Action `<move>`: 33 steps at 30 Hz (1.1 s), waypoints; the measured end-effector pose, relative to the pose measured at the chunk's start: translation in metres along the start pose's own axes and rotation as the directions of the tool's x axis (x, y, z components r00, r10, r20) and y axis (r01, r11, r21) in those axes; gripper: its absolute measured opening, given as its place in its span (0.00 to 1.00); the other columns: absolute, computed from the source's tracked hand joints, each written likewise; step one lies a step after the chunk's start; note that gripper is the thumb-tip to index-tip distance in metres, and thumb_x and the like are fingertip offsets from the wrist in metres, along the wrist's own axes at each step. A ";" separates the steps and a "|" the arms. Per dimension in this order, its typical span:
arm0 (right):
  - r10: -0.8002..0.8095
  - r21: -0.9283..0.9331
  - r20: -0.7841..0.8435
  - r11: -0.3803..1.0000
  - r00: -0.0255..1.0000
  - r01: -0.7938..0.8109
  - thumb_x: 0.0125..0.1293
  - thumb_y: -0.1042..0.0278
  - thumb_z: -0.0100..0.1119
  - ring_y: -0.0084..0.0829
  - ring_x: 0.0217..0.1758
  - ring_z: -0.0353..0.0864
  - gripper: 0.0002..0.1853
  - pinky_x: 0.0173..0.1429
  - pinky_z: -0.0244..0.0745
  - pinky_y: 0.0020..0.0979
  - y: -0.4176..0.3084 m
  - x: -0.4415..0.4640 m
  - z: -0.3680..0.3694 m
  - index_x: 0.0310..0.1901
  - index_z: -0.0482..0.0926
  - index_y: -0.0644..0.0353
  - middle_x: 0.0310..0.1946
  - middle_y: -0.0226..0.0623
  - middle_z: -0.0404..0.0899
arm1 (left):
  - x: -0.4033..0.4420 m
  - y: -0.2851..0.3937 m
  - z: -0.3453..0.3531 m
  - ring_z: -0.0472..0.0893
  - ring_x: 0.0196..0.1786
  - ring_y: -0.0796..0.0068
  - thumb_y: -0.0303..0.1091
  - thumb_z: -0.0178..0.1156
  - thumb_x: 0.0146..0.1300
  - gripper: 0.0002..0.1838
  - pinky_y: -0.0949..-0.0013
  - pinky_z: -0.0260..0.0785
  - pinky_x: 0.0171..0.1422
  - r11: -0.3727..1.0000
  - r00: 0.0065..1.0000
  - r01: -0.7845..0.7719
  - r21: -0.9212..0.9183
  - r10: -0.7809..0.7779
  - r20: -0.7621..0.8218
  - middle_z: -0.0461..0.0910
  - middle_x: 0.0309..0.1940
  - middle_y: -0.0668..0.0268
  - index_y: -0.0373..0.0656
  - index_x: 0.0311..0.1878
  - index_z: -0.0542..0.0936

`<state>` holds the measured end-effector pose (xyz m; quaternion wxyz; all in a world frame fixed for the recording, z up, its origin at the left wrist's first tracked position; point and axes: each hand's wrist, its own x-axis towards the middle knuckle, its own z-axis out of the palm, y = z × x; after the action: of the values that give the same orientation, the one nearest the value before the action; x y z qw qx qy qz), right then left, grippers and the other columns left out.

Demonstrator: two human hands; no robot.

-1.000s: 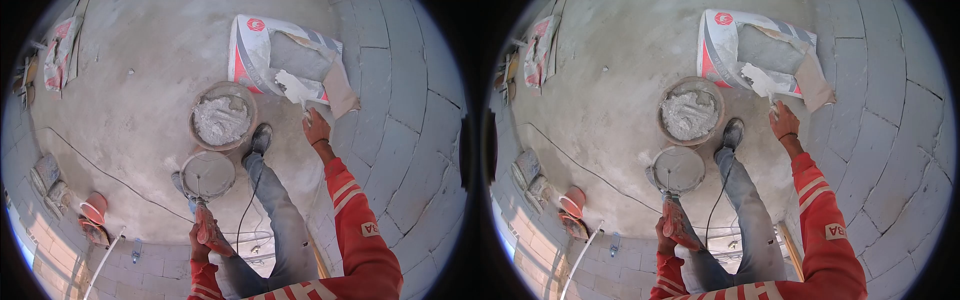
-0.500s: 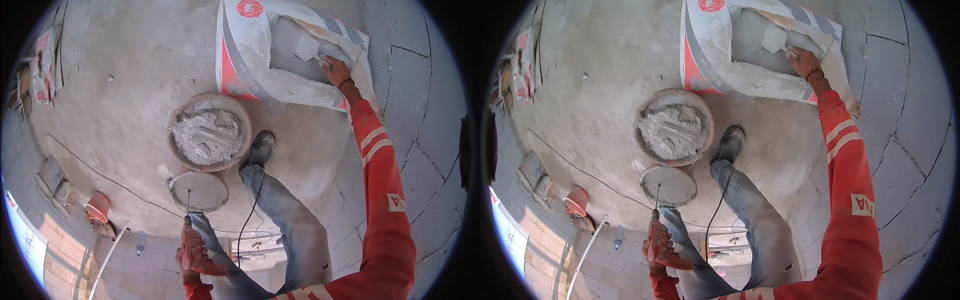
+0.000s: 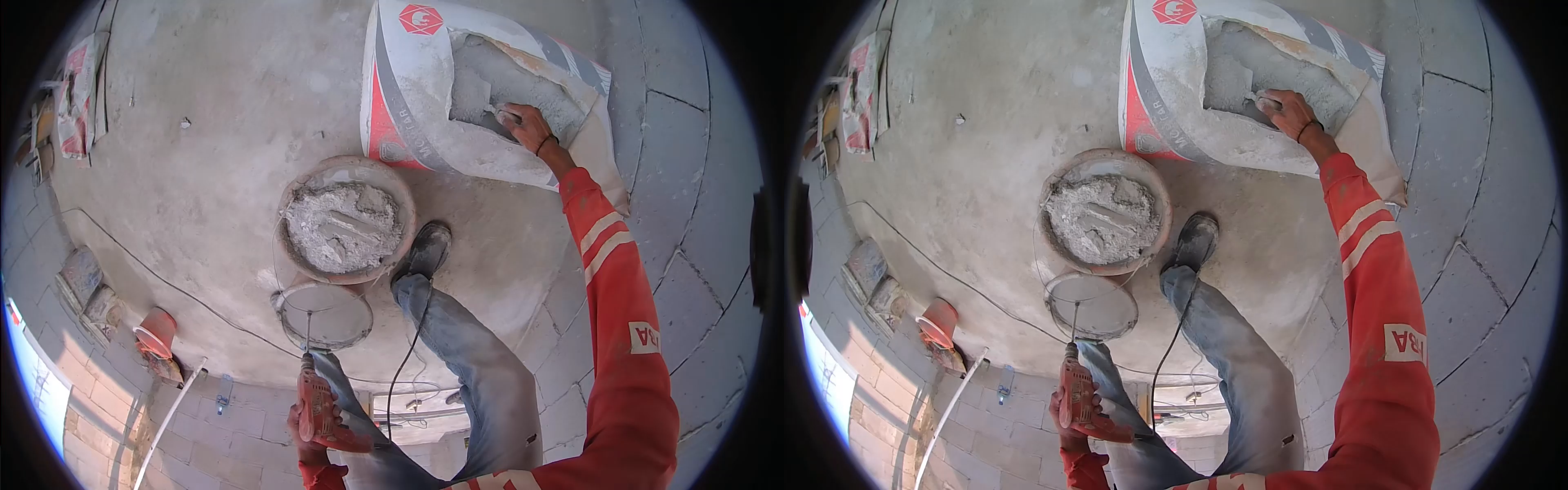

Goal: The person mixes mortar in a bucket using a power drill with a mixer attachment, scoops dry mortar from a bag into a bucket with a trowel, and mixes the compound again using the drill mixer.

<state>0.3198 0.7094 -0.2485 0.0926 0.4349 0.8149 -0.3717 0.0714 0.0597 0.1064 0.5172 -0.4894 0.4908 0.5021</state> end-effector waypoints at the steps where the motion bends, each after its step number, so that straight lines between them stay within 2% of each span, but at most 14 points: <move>1: 0.005 0.036 0.014 0.999 1.000 -0.006 0.71 0.56 0.68 0.53 0.61 0.85 0.22 0.69 0.78 0.40 0.002 -0.009 -0.002 0.59 0.86 0.62 0.60 0.52 0.86 | -0.004 0.000 -0.001 0.84 0.39 0.56 0.58 0.58 0.69 0.38 0.55 0.82 0.38 1.000 1.000 -0.001 0.008 0.001 -0.018 0.82 0.52 0.45 0.35 0.69 0.70; 4: -0.048 0.074 -0.003 0.996 0.999 0.049 0.70 0.57 0.68 0.52 0.61 0.85 0.22 0.68 0.78 0.39 0.007 -0.023 -0.015 0.59 0.86 0.63 0.59 0.53 0.86 | -0.003 -0.005 -0.006 0.84 0.39 0.56 0.58 0.58 0.70 0.38 0.55 0.83 0.38 1.000 1.000 -0.010 0.014 0.010 -0.024 0.82 0.53 0.46 0.35 0.70 0.70; 6: 0.000 0.116 -0.005 0.993 1.000 0.000 0.70 0.58 0.68 0.51 0.61 0.85 0.21 0.67 0.78 0.38 0.010 -0.034 -0.025 0.58 0.86 0.64 0.59 0.53 0.86 | 0.000 -0.005 -0.008 0.84 0.39 0.57 0.58 0.58 0.70 0.38 0.55 0.83 0.38 1.000 1.000 -0.008 0.009 0.008 0.015 0.82 0.53 0.47 0.35 0.70 0.70; 10: 0.075 0.061 -0.080 0.996 0.994 -0.071 0.69 0.60 0.69 0.51 0.61 0.86 0.21 0.66 0.78 0.38 0.014 -0.067 -0.052 0.58 0.86 0.64 0.57 0.53 0.87 | -0.002 -0.003 -0.011 0.84 0.40 0.57 0.58 0.58 0.69 0.38 0.55 0.82 0.38 1.000 1.000 -0.009 0.022 0.009 0.011 0.82 0.53 0.48 0.37 0.71 0.70; 12: 0.040 -0.002 -0.142 0.999 0.989 -0.041 0.69 0.61 0.69 0.51 0.60 0.86 0.21 0.65 0.78 0.38 0.011 -0.089 -0.064 0.58 0.86 0.64 0.55 0.54 0.87 | 0.000 -0.005 -0.018 0.85 0.40 0.58 0.57 0.58 0.68 0.38 0.55 0.82 0.38 1.000 0.999 -0.004 0.011 0.003 0.032 0.82 0.53 0.48 0.38 0.71 0.70; 13: 0.023 -0.039 -0.176 0.999 0.984 -0.030 0.69 0.61 0.69 0.51 0.60 0.87 0.21 0.65 0.79 0.38 0.001 -0.101 -0.070 0.58 0.86 0.64 0.55 0.54 0.88 | 0.001 -0.005 -0.023 0.85 0.40 0.58 0.57 0.58 0.68 0.38 0.55 0.82 0.39 1.000 0.999 0.000 0.017 0.000 0.043 0.82 0.53 0.48 0.38 0.71 0.70; 16: 0.126 -0.006 -0.157 0.992 0.979 -0.128 0.69 0.62 0.69 0.51 0.58 0.88 0.21 0.63 0.79 0.38 -0.038 -0.144 -0.080 0.59 0.85 0.64 0.53 0.55 0.88 | 0.008 -0.006 -0.040 0.85 0.41 0.57 0.57 0.57 0.68 0.37 0.55 0.82 0.42 1.000 0.996 -0.008 0.029 0.006 0.088 0.83 0.53 0.49 0.38 0.71 0.71; 17: 0.099 0.005 -0.164 0.995 0.981 -0.100 0.69 0.63 0.69 0.51 0.57 0.88 0.21 0.62 0.79 0.38 -0.053 -0.160 -0.078 0.59 0.85 0.64 0.53 0.56 0.88 | 0.007 -0.007 -0.047 0.85 0.41 0.56 0.56 0.56 0.68 0.37 0.55 0.82 0.42 1.000 0.995 0.001 0.026 -0.004 0.096 0.83 0.52 0.49 0.38 0.71 0.71; 20: 0.015 0.052 -0.190 0.999 0.982 -0.006 0.69 0.63 0.69 0.52 0.53 0.89 0.20 0.59 0.81 0.39 -0.091 -0.202 -0.048 0.59 0.85 0.64 0.50 0.56 0.88 | 0.009 -0.003 -0.052 0.86 0.41 0.55 0.55 0.53 0.69 0.35 0.55 0.82 0.43 0.999 0.996 0.025 0.032 -0.027 0.086 0.84 0.51 0.49 0.37 0.69 0.72; 22: -0.045 0.110 -0.205 0.992 0.978 0.069 0.69 0.63 0.69 0.52 0.51 0.90 0.20 0.56 0.81 0.40 -0.121 -0.224 -0.019 0.59 0.84 0.64 0.48 0.56 0.89 | 0.006 0.001 -0.051 0.86 0.42 0.56 0.55 0.54 0.69 0.35 0.55 0.82 0.44 0.999 0.993 0.046 0.007 -0.046 0.113 0.84 0.50 0.51 0.35 0.68 0.73; 25: 0.156 0.187 -0.056 0.972 0.986 -0.143 0.70 0.61 0.69 0.53 0.50 0.89 0.19 0.55 0.82 0.42 -0.192 -0.245 0.013 0.58 0.84 0.60 0.47 0.54 0.88 | 0.004 0.007 -0.056 0.85 0.43 0.56 0.54 0.55 0.69 0.34 0.55 0.81 0.44 0.999 0.991 0.039 0.003 -0.039 0.125 0.82 0.50 0.51 0.35 0.67 0.72; 28: 0.168 0.062 -0.082 0.985 0.982 -0.163 0.70 0.58 0.68 0.55 0.50 0.88 0.18 0.52 0.83 0.45 -0.240 -0.250 0.051 0.57 0.84 0.55 0.46 0.50 0.88 | 0.004 0.016 -0.067 0.84 0.43 0.56 0.54 0.54 0.69 0.35 0.55 0.81 0.44 0.998 0.983 0.061 -0.006 -0.059 0.174 0.81 0.51 0.51 0.35 0.68 0.72; 31: 0.057 -0.062 -0.241 0.995 0.969 -0.074 0.70 0.56 0.67 0.55 0.48 0.86 0.17 0.50 0.82 0.49 -0.274 -0.250 0.087 0.56 0.84 0.52 0.46 0.46 0.88 | 0.007 0.024 -0.076 0.84 0.43 0.56 0.55 0.54 0.69 0.35 0.55 0.81 0.44 0.997 0.975 0.083 0.000 -0.081 0.205 0.81 0.52 0.51 0.35 0.68 0.71; 33: 0.014 -0.189 -0.304 0.979 0.952 -0.074 0.68 0.57 0.69 0.52 0.44 0.86 0.15 0.47 0.81 0.50 -0.290 -0.251 0.106 0.53 0.85 0.51 0.41 0.42 0.85 | 0.010 0.026 -0.084 0.84 0.43 0.56 0.55 0.54 0.69 0.35 0.55 0.81 0.43 0.996 0.972 0.094 -0.005 -0.090 0.215 0.81 0.52 0.51 0.35 0.69 0.71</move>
<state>0.2276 0.3756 -0.0524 0.0183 0.4933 0.8424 -0.2160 0.0438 -0.0231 0.0925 0.5860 -0.4585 0.4050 0.5313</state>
